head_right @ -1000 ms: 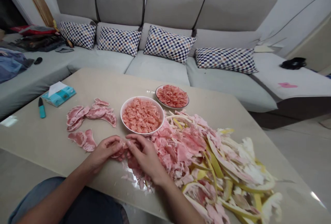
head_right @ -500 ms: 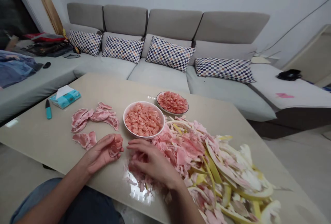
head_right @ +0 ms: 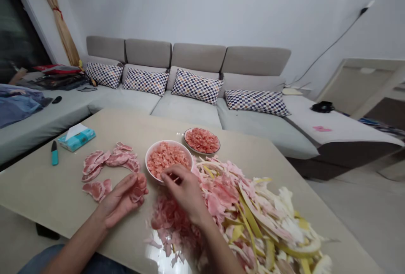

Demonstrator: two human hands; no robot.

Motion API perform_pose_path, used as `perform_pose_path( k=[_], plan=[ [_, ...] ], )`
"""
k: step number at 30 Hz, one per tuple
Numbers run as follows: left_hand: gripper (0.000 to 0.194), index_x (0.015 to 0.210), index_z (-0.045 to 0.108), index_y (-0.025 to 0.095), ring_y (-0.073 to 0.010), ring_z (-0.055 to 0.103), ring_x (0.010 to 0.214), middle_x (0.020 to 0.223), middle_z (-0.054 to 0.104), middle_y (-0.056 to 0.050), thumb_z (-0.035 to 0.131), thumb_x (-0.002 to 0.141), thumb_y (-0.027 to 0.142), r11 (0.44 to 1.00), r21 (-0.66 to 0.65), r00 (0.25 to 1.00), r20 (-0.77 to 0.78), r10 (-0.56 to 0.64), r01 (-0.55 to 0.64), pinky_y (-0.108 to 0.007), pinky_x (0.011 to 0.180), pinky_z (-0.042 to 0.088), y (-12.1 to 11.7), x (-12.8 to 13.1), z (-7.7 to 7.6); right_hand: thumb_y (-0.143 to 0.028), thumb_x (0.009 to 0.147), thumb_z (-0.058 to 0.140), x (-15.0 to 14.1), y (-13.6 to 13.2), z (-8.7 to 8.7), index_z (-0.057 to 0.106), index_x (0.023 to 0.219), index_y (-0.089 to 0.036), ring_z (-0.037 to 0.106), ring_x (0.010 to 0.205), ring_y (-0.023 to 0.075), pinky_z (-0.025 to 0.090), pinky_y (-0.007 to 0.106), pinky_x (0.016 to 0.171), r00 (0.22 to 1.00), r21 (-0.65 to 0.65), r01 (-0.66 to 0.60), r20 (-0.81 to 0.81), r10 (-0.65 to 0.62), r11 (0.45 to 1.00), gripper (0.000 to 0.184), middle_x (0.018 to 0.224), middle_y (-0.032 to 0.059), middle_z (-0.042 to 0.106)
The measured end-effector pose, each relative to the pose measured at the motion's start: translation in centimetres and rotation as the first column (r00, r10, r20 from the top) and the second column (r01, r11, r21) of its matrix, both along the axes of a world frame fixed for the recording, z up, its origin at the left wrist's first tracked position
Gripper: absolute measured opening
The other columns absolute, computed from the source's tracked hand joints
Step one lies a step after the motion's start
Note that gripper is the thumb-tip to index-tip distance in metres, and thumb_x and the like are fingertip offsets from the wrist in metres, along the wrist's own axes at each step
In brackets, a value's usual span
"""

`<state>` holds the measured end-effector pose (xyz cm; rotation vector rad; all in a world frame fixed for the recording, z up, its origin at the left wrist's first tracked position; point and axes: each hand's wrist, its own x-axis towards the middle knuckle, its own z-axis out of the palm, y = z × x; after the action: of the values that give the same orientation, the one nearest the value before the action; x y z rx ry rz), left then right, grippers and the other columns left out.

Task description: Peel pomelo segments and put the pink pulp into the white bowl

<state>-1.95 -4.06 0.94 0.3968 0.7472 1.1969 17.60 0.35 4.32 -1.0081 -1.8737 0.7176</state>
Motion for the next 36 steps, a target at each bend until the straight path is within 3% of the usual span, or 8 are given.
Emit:
perform_pose_path(
  k=[6,10,15,21,27,29,33,36],
  plan=[
    [0.029,0.090,0.072,0.019,-0.0135,0.062,0.075,0.090,0.071,-0.005,0.080,0.070,0.037,0.982,0.183,0.901,-0.418,0.115,-0.040,-0.023,0.067,0.048,2.6,1.4,1.7,-0.020,0.085,0.058,1.8,3.0,-0.1,0.073,0.096,-0.021,0.068,0.091,0.0234,0.052,0.039,0.083,0.987,0.035,0.146,0.058,-0.148,0.989,0.019,0.101,0.0080,0.075],
    [0.023,0.086,0.075,0.019,-0.0215,0.061,0.095,0.107,0.067,-0.009,0.075,0.074,0.038,0.919,0.394,0.780,-0.576,0.246,0.001,-0.028,0.080,0.047,4.2,2.3,1.9,-0.030,0.089,0.059,0.8,2.6,1.0,0.073,0.100,-0.020,0.068,0.086,0.0208,0.053,0.034,0.078,0.998,-0.048,0.054,0.044,-0.052,0.997,0.020,0.098,0.0068,0.075],
    [0.013,0.080,0.076,0.021,-0.0238,0.057,0.107,0.101,0.065,-0.008,0.072,0.077,0.032,0.832,0.549,0.673,-0.648,0.358,0.086,-0.033,0.101,0.037,5.0,2.2,1.5,-0.034,0.084,0.068,0.0,1.8,1.2,0.072,0.099,-0.021,0.066,0.081,0.0181,0.051,0.029,0.073,0.999,-0.127,-0.046,-0.026,0.043,0.991,0.020,0.094,0.0042,0.074],
    [0.018,0.083,0.075,0.019,-0.0232,0.058,0.102,0.106,0.064,-0.007,0.070,0.079,0.036,0.891,0.436,0.774,-0.606,0.186,0.127,-0.031,0.087,0.045,4.9,2.2,1.6,-0.039,0.084,0.068,0.5,2.9,0.0,0.074,0.093,-0.021,0.065,0.082,0.0169,0.050,0.027,0.073,0.962,-0.335,-0.217,-0.235,0.142,0.917,0.021,0.090,0.0025,0.073],
    [0.020,0.084,0.071,0.017,-0.0144,0.057,0.078,0.094,0.063,-0.004,0.073,0.076,0.036,0.945,0.292,0.906,-0.423,-0.012,0.148,-0.023,0.067,0.046,4.6,2.6,1.5,-0.045,0.082,0.069,1.0,3.4,-0.8,0.073,0.090,-0.019,0.056,0.059,0.0113,0.045,0.021,0.053,0.895,-0.504,-0.373,-0.417,0.158,0.779,0.027,0.070,-0.0015,0.065],
    [0.022,0.086,0.071,0.017,-0.0137,0.056,0.076,0.091,0.063,-0.004,0.074,0.076,0.037,0.948,0.276,0.904,-0.426,-0.024,0.156,-0.022,0.065,0.046,4.7,2.6,1.4,-0.044,0.083,0.067,0.9,3.3,-0.7,0.074,0.091,-0.019,0.058,0.060,0.0122,0.046,0.022,0.054,0.914,-0.492,-0.340,-0.373,0.158,0.801,0.027,0.072,-0.0006,0.067],
    [0.029,0.088,0.071,0.016,-0.0146,0.056,0.074,0.083,0.064,-0.004,0.071,0.077,0.043,0.953,0.253,0.858,-0.514,-0.016,0.169,-0.023,0.062,0.046,5.0,2.4,1.3,-0.039,0.086,0.064,0.3,2.7,0.1,0.075,0.094,-0.021,0.066,0.083,0.0194,0.050,0.029,0.074,0.979,-0.316,-0.165,-0.171,0.115,0.934,0.023,0.092,0.0040,0.075],
    [0.029,0.084,0.072,0.015,-0.0145,0.056,0.075,0.083,0.064,-0.004,0.072,0.076,0.044,0.945,0.295,0.825,-0.563,0.051,0.143,-0.021,0.060,0.044,5.1,2.2,1.3,-0.037,0.089,0.060,-0.3,2.1,0.7,0.075,0.099,-0.022,0.067,0.089,0.0222,0.050,0.032,0.079,0.995,-0.220,-0.085,-0.072,0.071,0.972,0.023,0.097,0.0055,0.076]
  ],
)
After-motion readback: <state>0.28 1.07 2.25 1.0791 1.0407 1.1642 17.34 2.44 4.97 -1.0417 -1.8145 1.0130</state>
